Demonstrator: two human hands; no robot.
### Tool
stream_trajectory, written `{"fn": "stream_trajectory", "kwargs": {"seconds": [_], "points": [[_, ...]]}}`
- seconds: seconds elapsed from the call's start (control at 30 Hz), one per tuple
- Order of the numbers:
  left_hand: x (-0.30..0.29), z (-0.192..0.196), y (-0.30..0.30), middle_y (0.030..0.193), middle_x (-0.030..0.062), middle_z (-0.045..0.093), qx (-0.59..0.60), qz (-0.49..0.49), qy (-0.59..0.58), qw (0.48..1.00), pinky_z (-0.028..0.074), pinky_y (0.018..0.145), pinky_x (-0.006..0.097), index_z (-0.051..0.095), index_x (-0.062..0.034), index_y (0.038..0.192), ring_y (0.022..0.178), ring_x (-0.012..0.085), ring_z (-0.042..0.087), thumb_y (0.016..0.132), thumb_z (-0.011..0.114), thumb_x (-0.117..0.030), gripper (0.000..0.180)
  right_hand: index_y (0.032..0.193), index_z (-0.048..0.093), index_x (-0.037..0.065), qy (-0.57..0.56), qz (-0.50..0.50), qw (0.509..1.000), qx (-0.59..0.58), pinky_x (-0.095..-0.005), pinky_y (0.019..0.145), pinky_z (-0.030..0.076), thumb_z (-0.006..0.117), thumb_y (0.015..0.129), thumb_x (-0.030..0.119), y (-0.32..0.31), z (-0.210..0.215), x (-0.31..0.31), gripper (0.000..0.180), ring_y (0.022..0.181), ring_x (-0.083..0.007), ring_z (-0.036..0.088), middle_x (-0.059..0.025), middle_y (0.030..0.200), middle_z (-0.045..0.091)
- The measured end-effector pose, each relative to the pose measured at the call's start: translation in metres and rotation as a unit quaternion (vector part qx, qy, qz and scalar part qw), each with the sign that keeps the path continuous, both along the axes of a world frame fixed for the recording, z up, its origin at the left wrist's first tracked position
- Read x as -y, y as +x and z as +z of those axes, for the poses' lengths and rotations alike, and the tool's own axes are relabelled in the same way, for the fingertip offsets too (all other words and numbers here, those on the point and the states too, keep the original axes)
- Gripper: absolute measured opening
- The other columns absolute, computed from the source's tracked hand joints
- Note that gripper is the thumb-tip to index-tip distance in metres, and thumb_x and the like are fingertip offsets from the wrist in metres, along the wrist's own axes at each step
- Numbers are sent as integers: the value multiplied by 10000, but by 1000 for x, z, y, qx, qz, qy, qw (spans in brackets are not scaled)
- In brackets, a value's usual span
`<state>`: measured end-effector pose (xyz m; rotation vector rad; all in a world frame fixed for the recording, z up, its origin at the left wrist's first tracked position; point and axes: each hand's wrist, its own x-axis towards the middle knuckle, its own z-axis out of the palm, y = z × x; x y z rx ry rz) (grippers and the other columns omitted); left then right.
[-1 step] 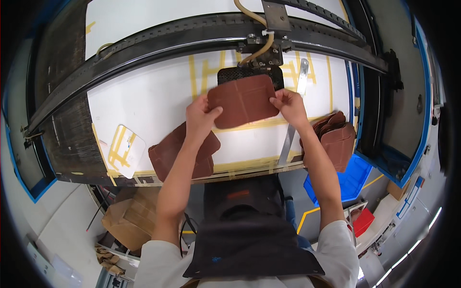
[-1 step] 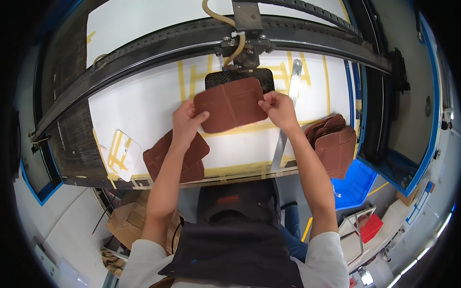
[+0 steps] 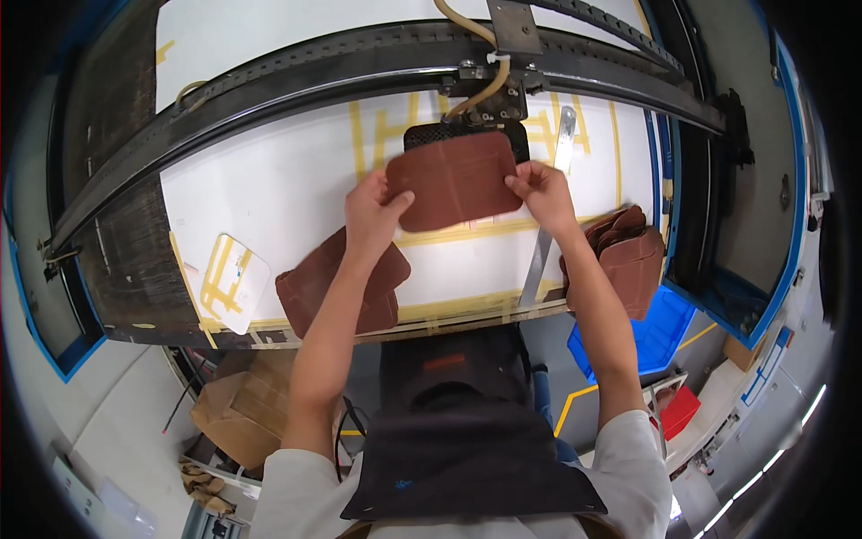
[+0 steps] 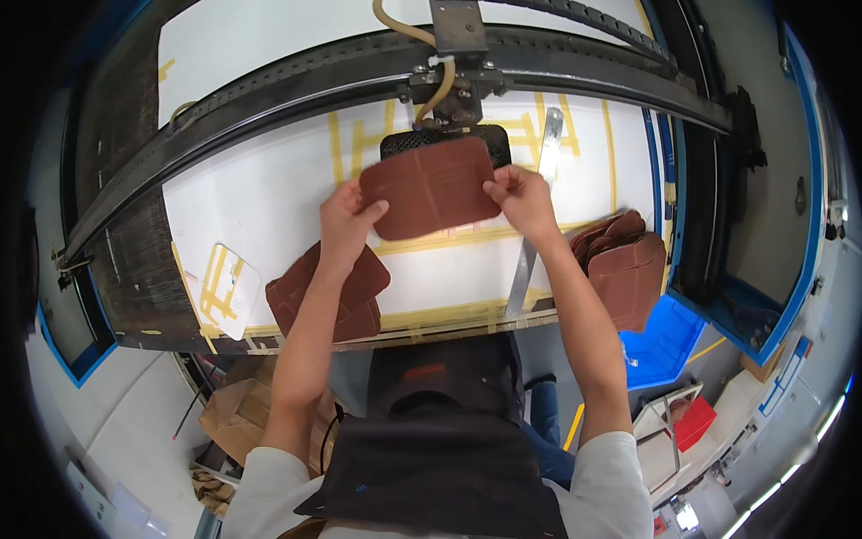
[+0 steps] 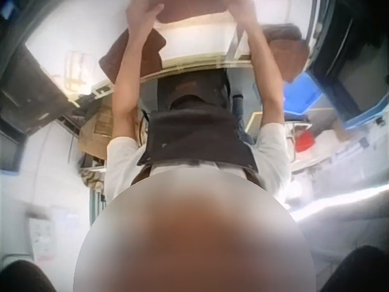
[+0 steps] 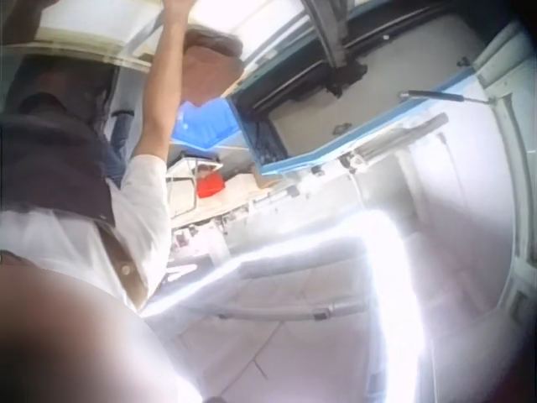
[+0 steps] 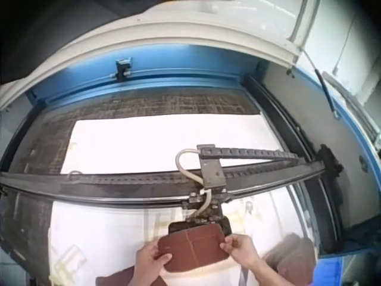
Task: Aligning leather pieces on a laser cutting machine using a ruler and operating the machine's control panel.
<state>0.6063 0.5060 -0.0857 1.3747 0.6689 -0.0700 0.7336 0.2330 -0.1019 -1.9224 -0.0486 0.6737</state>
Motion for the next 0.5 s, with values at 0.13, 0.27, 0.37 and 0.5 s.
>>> {"fn": "stream_trajectory", "kwargs": {"seconds": [0.13,0.27,0.37,0.5], "points": [[-3,-3,34,910,97,756,11,-30,167,985,569,760,301,671,-18,1254,806,153,719,841,790,-47,431,943,701,-20,-33,-44,998,36,-233,633,474,775,919,88,16,-6,3,134,693,-53,542,7,775,664],[-4,-10,46,861,79,750,-7,-63,264,962,564,734,322,697,-82,1232,742,196,715,821,824,-135,433,950,704,-21,-38,-70,996,49,-238,623,478,785,913,96,14,-4,4,147,682,-61,546,4,771,667],[-5,-12,48,848,54,744,-18,-83,307,948,557,717,332,701,-93,1217,716,197,701,812,839,-159,432,960,706,-24,-87,-54,991,87,-243,614,492,795,901,88,12,2,6,155,676,-65,567,0,772,672],[-4,-10,48,836,31,732,-24,-89,330,940,550,717,341,694,-117,1234,710,188,689,814,841,-176,449,986,708,-24,-41,-79,995,32,-242,607,510,788,886,44,8,2,9,145,676,-63,596,-14,804,686]]}}
